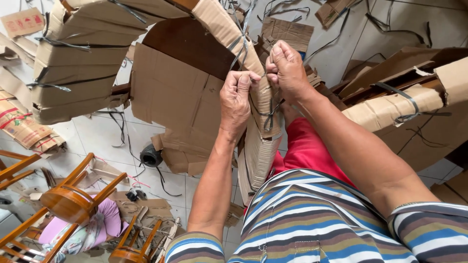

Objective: Wrapping a wooden chair frame with cardboard strips and securing them with plastic ties for protection during transport.

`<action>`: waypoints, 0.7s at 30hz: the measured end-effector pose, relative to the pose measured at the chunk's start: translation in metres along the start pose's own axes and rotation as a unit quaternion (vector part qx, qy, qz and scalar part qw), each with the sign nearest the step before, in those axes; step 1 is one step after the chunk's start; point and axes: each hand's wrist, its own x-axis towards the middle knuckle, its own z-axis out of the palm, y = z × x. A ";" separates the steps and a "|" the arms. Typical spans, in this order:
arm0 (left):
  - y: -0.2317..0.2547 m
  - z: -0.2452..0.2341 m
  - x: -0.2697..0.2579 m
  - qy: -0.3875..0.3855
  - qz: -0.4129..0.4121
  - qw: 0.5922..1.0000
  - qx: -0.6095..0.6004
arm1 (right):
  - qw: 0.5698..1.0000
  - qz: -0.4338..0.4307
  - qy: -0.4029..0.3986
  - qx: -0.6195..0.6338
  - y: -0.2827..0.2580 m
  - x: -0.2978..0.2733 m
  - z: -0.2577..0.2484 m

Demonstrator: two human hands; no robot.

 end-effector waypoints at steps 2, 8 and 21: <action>-0.008 -0.001 0.000 0.002 0.005 1.000 0.023 | 1.000 0.006 -0.008 -0.009 -0.003 -0.001 0.000; -0.013 0.004 0.010 0.014 -0.030 0.999 -0.017 | 0.999 0.030 -0.011 0.027 -0.005 0.001 -0.003; -0.006 0.001 0.007 -0.007 -0.010 0.992 0.124 | 0.925 -0.198 -0.014 -0.325 -0.040 -0.043 0.002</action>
